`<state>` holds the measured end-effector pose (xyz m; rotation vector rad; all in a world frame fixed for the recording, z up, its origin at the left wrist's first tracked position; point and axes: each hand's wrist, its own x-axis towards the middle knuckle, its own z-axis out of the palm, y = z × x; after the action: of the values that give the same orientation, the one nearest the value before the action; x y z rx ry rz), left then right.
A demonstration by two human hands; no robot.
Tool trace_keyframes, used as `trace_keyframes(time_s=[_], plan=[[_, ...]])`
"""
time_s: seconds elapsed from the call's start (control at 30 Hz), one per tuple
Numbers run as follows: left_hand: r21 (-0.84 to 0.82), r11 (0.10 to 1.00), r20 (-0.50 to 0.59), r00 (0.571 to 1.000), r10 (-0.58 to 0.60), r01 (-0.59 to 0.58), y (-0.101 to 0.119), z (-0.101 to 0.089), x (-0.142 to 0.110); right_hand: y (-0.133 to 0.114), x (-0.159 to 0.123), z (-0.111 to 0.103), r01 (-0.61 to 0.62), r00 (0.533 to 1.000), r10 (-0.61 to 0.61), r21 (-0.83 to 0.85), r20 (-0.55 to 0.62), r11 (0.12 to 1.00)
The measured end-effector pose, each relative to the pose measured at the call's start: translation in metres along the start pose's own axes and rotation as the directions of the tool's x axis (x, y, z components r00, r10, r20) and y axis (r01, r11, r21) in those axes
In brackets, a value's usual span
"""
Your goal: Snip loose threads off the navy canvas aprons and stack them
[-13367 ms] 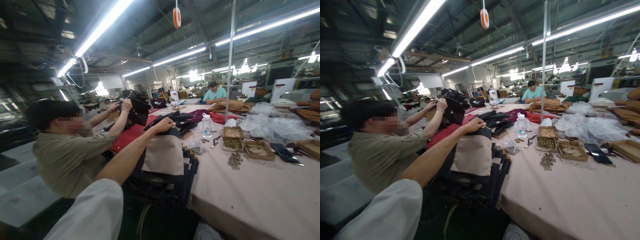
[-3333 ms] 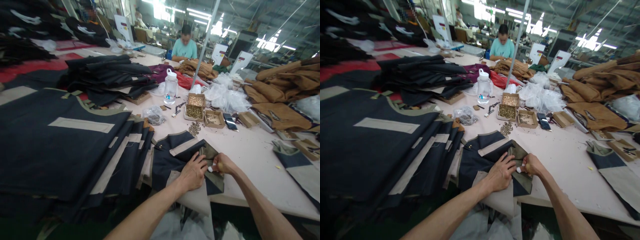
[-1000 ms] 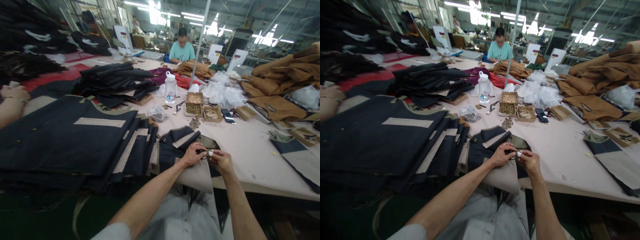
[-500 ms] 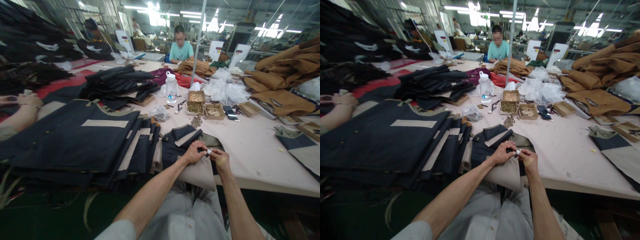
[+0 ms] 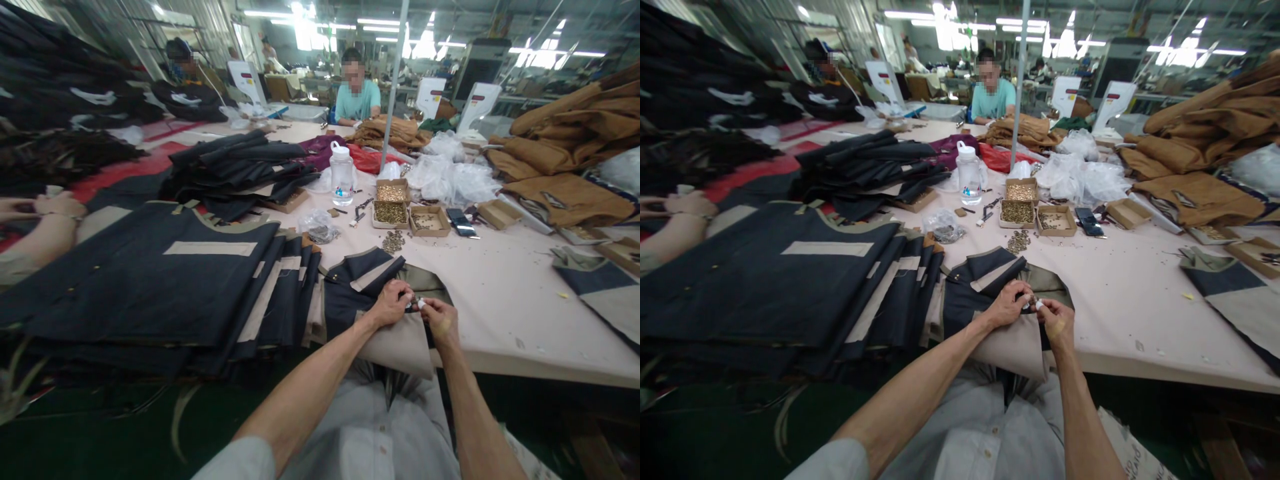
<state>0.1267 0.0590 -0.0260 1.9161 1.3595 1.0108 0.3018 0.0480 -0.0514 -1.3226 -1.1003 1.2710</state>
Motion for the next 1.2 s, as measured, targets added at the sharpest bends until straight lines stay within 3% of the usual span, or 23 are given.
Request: trace_keyframes(time_s=[0.1,0.23,0.37,0.47,0.6,0.7,0.8,0.9,0.97,1.0,1.1,1.2], plan=[[0.127,0.992,0.003,1.000,-0.022,0.021,0.009,-0.002,0.002,0.006,-0.009,0.002,0.177,0.982,-0.187,-0.211,-0.029,0.961],[0.284,0.959,0.047,0.999,0.004,-0.017,0.026,-0.009,0.010,0.009,-0.026,0.004,0.396,0.906,-0.421,-0.448,0.047,0.801],[0.375,0.926,0.104,0.995,0.010,-0.048,0.045,-0.017,0.023,0.009,-0.034,0.004,0.594,0.803,-0.525,-0.456,0.282,0.663],[0.368,0.928,0.143,0.990,0.001,-0.054,0.057,-0.017,0.031,0.012,-0.032,0.006,0.676,0.736,-0.573,-0.440,0.362,0.591],[0.219,0.975,0.189,0.980,-0.064,0.021,0.061,-0.007,0.030,0.019,-0.027,0.007,0.684,0.724,-0.599,-0.466,0.342,0.561],[0.192,0.977,0.146,0.982,-0.123,0.094,0.053,0.000,0.023,0.018,-0.026,0.006,0.687,0.726,-0.588,-0.421,0.357,0.593],[0.181,0.969,0.033,0.983,-0.179,0.170,0.043,0.004,0.015,0.012,-0.026,0.002,0.583,0.807,-0.482,-0.335,0.340,0.740],[0.117,0.968,-0.079,0.974,-0.214,0.222,0.033,0.009,0.012,0.005,-0.020,-0.004,0.411,0.911,-0.402,-0.281,0.091,0.867],[0.048,0.968,-0.129,0.962,-0.240,0.248,0.028,0.012,0.012,0.001,-0.010,-0.007,0.363,0.906,-0.411,-0.314,-0.099,0.877],[0.013,0.966,-0.147,0.956,-0.252,0.257,0.025,0.013,0.012,0.000,-0.004,-0.008,0.367,0.892,-0.434,-0.358,-0.124,0.858],[-0.061,0.961,-0.203,0.939,-0.278,0.271,0.018,0.015,0.012,-0.003,0.014,-0.007,0.470,0.860,-0.505,-0.502,0.075,0.726],[-0.105,0.959,-0.233,0.931,-0.279,0.261,0.012,0.015,0.011,0.000,0.023,-0.002,0.594,0.799,-0.524,-0.518,0.293,0.615]])
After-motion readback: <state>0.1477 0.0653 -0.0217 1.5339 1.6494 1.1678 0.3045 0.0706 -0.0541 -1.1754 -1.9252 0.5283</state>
